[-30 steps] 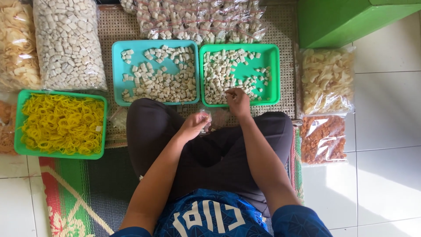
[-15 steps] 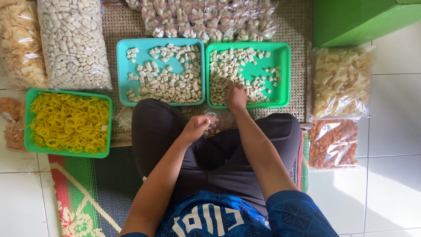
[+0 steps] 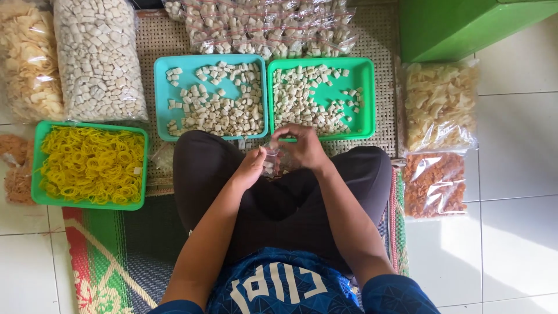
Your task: The person sits on a mat and repeatedly picks small white food pieces from green trays, places them into small clear plastic bags, and ties the bags shut using yellow rubber bands. The person continues this process throughout the clip.
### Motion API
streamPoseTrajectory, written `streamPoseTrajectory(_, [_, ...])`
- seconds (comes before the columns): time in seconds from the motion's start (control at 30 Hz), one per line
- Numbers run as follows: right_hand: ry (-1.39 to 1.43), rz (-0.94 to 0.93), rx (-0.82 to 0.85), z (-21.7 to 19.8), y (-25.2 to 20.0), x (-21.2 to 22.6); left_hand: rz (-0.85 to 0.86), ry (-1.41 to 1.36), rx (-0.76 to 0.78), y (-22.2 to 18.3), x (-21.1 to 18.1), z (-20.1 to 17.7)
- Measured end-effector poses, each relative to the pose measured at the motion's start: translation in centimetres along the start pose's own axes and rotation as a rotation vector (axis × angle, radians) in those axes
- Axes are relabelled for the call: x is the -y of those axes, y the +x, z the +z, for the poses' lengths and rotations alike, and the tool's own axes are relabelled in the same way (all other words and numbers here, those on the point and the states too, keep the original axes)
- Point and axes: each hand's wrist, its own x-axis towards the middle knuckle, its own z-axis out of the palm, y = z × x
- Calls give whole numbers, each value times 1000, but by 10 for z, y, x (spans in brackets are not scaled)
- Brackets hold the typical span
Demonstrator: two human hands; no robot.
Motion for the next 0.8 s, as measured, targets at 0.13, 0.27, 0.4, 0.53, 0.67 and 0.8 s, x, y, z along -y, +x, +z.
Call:
streamPoseTrajectory(0.13, [-162, -120, 36, 3, -15, -20, 14, 118, 26, 35, 105, -18])
streamPoseTrajectory(0.27, [-413, -237, 63, 4, -27, -14, 83, 21, 71, 1, 20, 6])
streamPoseTrajectory(0.4, [-580, -223, 133, 1, -31, -18, 120, -35, 79, -9, 15, 0])
streamPoseTrajectory(0.53, [-601, -216, 217, 6, -33, -13, 136, -45, 66, 45, 123, -22])
streamPoseTrajectory(0.67, [-466, -70, 332, 9, -32, -13, 143, -97, 94, 30, 91, -12])
streamPoseTrajectory(0.8, [-362, 13, 387, 4, -28, -5, 143, -199, 101, -8, 10, 9])
